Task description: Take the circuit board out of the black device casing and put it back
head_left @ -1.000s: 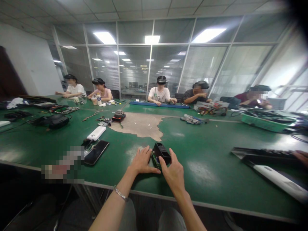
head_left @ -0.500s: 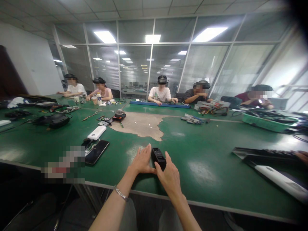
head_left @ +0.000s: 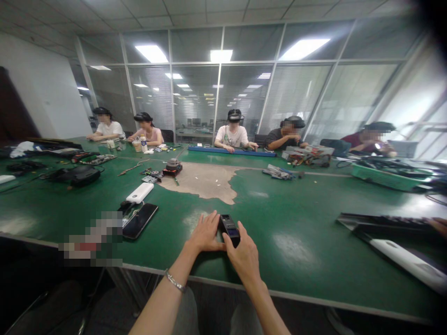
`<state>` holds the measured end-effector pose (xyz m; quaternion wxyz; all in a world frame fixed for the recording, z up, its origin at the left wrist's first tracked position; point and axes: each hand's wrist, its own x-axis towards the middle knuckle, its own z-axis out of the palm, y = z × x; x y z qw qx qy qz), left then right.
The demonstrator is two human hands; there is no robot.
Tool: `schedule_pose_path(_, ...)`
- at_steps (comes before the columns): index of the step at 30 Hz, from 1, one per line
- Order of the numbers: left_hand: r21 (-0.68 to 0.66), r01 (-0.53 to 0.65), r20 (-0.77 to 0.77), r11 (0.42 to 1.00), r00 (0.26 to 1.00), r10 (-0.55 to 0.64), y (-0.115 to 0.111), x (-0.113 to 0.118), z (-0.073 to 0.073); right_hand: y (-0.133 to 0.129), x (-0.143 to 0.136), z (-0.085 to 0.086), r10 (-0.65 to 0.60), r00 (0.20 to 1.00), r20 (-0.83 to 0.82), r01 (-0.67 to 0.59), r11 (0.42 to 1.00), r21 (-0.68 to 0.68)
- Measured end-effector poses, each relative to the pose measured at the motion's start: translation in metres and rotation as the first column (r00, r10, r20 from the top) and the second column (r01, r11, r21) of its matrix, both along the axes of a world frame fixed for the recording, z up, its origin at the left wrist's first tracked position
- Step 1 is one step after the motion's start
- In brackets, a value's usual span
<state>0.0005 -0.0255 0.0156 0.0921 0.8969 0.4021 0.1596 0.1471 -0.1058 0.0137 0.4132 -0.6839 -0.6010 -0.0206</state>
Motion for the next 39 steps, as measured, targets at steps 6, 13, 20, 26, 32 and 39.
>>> schedule_pose_path(6,0.001,0.033,-0.009,0.999,0.999,-0.033,0.000,-0.001,0.000,-0.004,-0.006,0.002,-0.056,0.997,0.050,0.059,0.996,-0.064)
schedule_pose_path(13,-0.017,0.043,-0.025,0.999,0.999,-0.043,0.002,-0.001,-0.001,-0.001,-0.003,0.018,-0.043,0.998,-0.037,0.039,0.994,-0.100)
schedule_pose_path(20,-0.041,0.043,-0.018,0.998,0.999,-0.043,0.000,-0.001,0.004,0.001,0.013,0.050,-0.043,0.980,-0.196,0.052,0.998,0.043)
schedule_pose_path(26,-0.035,0.020,-0.007,0.999,1.000,-0.021,-0.002,0.000,0.004,0.001,0.045,0.036,-0.128,0.979,-0.161,0.143,0.986,0.084)
schedule_pose_path(32,-0.045,0.021,-0.005,0.999,1.000,-0.021,-0.001,-0.001,0.004,0.000,0.061,0.000,-0.164,0.983,-0.081,0.166,0.986,0.024)
schedule_pose_path(39,-0.041,0.024,0.007,0.999,1.000,-0.023,-0.003,-0.001,0.005,0.001,0.064,-0.020,-0.165,0.985,-0.041,0.167,0.985,0.047)
